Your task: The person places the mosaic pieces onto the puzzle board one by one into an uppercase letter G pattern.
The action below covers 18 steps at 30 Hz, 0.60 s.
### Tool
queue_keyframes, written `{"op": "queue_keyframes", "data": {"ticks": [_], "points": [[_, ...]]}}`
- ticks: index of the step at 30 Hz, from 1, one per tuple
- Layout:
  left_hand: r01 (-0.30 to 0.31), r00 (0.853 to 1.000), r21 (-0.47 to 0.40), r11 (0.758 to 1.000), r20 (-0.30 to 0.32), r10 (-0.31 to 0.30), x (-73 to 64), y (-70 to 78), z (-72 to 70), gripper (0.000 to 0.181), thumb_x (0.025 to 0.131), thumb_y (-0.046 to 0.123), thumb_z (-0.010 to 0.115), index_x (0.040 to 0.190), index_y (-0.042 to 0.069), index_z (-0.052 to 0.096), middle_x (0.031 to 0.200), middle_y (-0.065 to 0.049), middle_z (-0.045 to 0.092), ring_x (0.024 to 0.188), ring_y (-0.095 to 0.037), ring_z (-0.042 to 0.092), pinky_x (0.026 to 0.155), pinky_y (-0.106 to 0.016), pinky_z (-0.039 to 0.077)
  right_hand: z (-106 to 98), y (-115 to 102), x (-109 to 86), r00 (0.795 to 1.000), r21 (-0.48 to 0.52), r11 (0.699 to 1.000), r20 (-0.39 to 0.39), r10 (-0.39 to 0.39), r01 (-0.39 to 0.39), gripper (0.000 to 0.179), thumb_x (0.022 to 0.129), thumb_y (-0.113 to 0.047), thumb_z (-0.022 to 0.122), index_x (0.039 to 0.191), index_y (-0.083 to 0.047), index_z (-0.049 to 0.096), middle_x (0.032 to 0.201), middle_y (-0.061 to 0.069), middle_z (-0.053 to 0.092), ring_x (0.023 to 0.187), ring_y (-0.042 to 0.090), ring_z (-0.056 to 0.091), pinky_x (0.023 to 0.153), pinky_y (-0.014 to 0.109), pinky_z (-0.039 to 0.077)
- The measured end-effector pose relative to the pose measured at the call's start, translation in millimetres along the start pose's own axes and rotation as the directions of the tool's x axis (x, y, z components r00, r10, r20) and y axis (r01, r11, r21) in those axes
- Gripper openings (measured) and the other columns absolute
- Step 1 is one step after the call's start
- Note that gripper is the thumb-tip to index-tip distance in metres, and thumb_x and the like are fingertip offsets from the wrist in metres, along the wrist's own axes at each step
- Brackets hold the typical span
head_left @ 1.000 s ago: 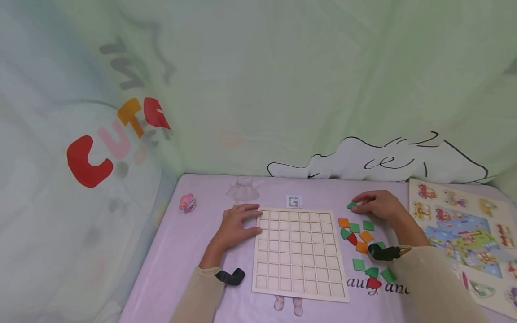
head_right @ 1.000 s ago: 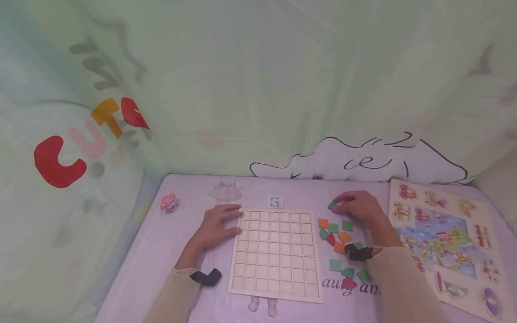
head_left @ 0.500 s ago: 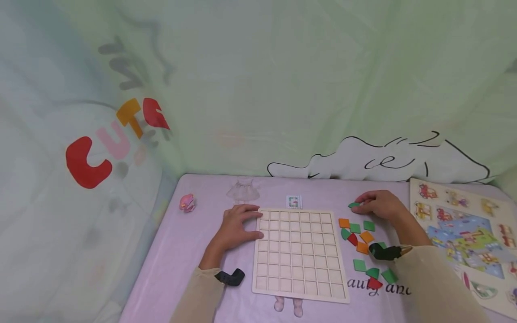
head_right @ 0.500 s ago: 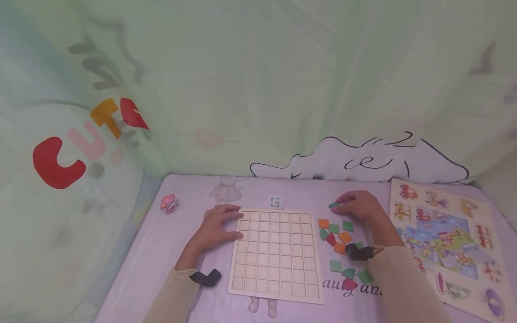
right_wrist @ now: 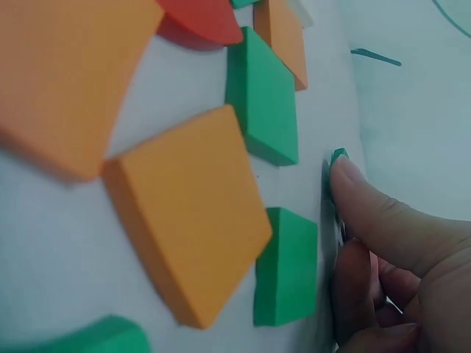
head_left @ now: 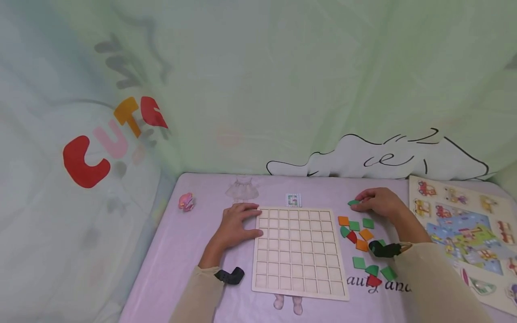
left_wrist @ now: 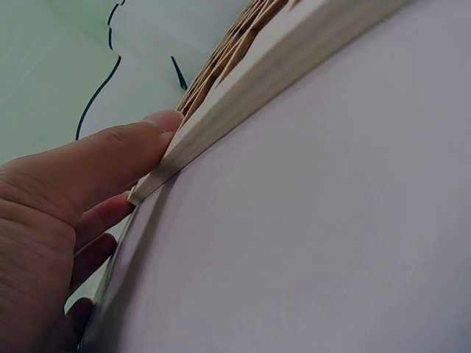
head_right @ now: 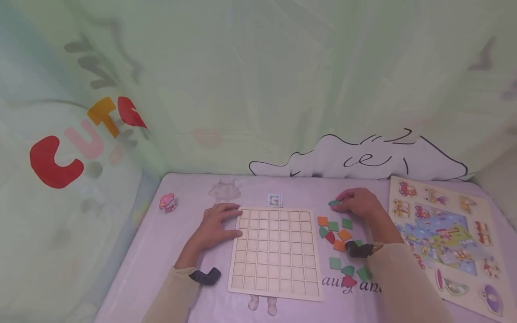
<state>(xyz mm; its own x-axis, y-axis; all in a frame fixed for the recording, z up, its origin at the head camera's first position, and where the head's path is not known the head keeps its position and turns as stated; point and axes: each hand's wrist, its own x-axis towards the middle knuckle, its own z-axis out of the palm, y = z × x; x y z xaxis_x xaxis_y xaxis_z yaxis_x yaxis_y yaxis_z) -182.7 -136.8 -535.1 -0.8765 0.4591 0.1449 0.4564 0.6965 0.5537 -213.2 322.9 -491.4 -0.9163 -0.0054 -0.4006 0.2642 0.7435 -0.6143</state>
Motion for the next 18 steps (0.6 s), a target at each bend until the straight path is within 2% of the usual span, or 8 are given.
{"op": "queue_keyframes", "data": {"ticks": [7,14,18], "points": [[-0.003,1.0,0.001,1.0,0.001,0.003,0.4,1.2,0.2,0.061,0.081,0.048,0.082,0.135,0.022,0.068,0.147,0.003,0.057,0.139,-0.022,0.047,0.109,-0.053,0.034,-6,0,-7.2,0.999,0.026,0.999,0.034,-0.022,0.021,0.043,0.097,-0.039,0.068,0.117,-0.001,0.064,0.108,0.014,0.06,0.105,0.032,0.049,0.078,0.034,0.043],[-0.01,1.0,0.017,1.0,-0.002,0.01,0.6,-0.3,0.4,0.062,0.082,0.048,0.082,0.136,0.022,0.067,0.147,0.004,0.057,0.139,-0.022,0.047,0.108,-0.053,0.034,-4,-3,-11.3,0.997,0.028,0.997,0.022,-0.068,0.067,0.037,0.097,-0.038,0.068,0.109,-0.004,0.065,0.101,0.009,0.062,0.1,0.028,0.051,0.076,0.031,0.042],[-0.002,1.0,0.019,1.0,0.005,0.002,0.4,-1.0,0.6,0.062,0.082,0.048,0.082,0.136,0.022,0.067,0.148,0.004,0.056,0.14,-0.022,0.047,0.108,-0.053,0.034,-2,-4,-15.2,0.996,0.044,0.995,0.012,-0.091,0.091,0.039,0.096,-0.04,0.07,0.112,-0.005,0.063,0.102,0.009,0.062,0.101,0.027,0.051,0.077,0.03,0.043]]}}
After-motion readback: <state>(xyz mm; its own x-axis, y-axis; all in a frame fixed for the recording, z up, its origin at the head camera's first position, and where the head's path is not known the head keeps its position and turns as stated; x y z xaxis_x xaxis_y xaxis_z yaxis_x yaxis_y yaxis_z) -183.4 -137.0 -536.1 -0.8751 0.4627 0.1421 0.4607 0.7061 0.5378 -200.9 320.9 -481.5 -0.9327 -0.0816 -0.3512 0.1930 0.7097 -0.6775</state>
